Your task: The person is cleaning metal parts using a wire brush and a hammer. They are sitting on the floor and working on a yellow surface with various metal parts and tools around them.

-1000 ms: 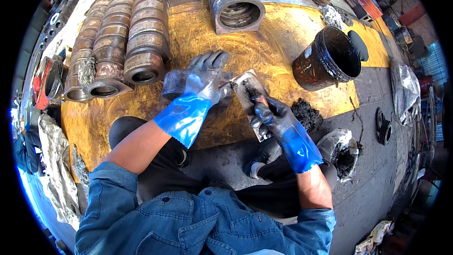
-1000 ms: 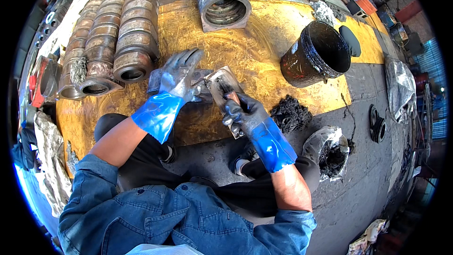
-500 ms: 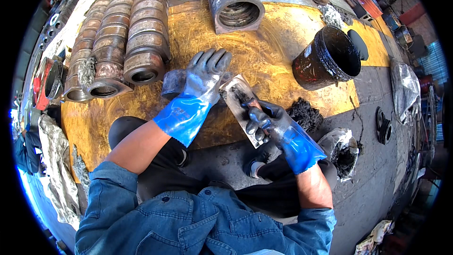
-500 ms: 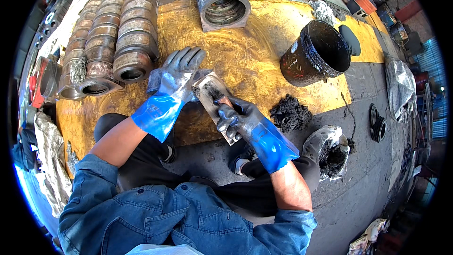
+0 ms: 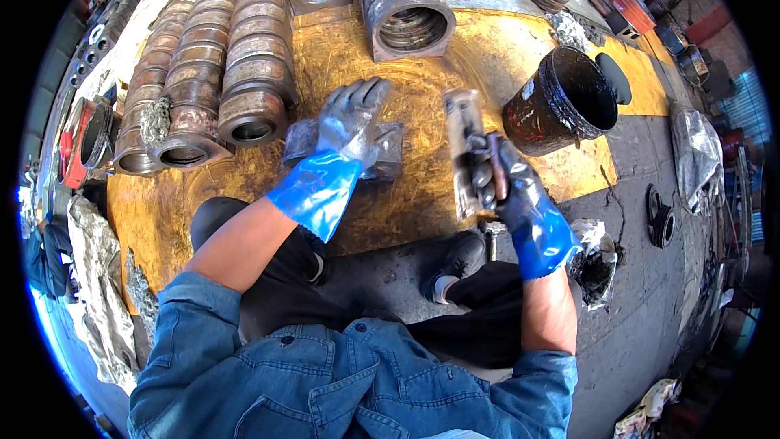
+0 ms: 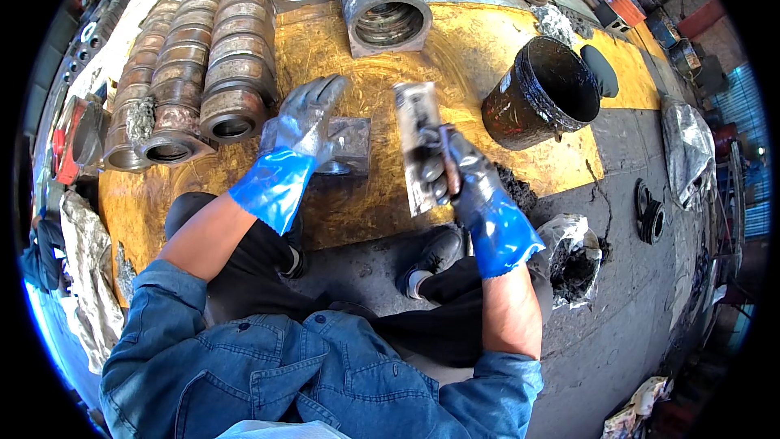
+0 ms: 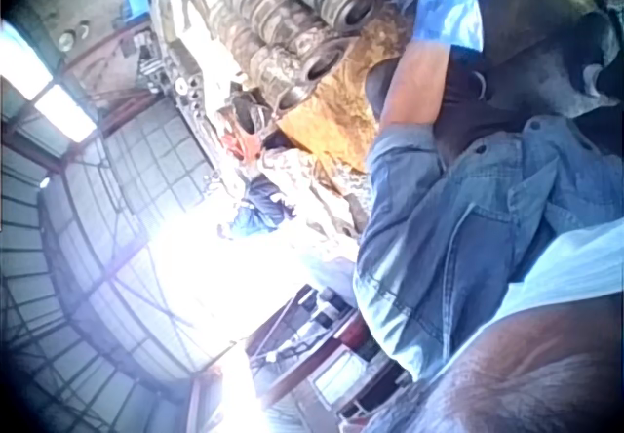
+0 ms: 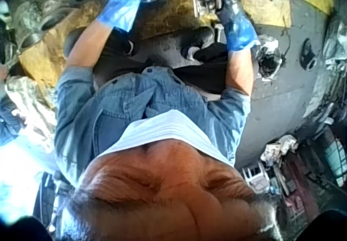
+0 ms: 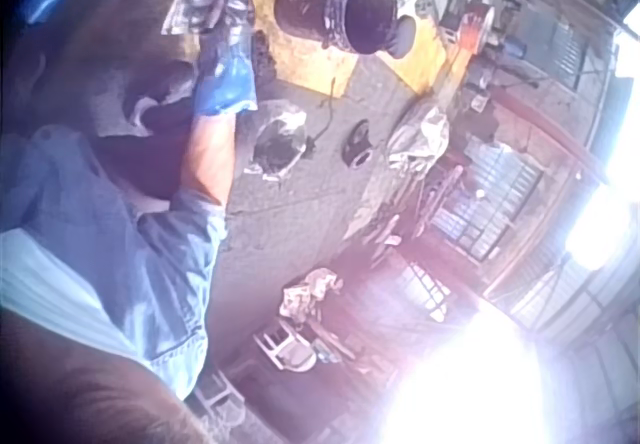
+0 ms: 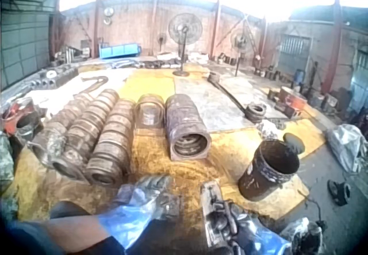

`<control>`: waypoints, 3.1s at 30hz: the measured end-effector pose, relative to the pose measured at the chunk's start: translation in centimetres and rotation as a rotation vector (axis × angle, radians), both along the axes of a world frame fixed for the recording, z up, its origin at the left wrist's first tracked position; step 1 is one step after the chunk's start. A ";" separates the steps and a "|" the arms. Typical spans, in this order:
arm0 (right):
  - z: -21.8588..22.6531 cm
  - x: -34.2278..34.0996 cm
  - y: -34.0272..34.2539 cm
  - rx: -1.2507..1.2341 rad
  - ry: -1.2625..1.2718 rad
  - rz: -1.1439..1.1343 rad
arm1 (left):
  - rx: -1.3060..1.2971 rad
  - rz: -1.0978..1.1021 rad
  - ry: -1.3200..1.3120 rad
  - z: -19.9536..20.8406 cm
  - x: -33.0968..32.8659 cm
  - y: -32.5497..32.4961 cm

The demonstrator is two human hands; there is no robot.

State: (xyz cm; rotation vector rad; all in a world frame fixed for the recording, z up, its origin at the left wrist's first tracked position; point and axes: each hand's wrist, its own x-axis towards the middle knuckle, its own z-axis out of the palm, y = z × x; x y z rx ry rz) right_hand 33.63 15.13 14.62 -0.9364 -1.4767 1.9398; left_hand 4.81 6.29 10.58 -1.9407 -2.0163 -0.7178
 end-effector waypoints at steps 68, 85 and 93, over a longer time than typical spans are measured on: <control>-39.4 43.5 -28.1 -0.463 -0.334 -1.134 | -0.463 0.179 -0.839 -6.1 -4.5 -1.0; -45.6 44.0 -21.0 0.124 -1.393 -0.758 | -0.425 0.158 -0.980 -5.2 -4.8 -1.4; -38.6 34.7 -18.7 -0.560 -1.098 -0.935 | -0.443 0.213 -0.787 -5.3 -6.4 -2.9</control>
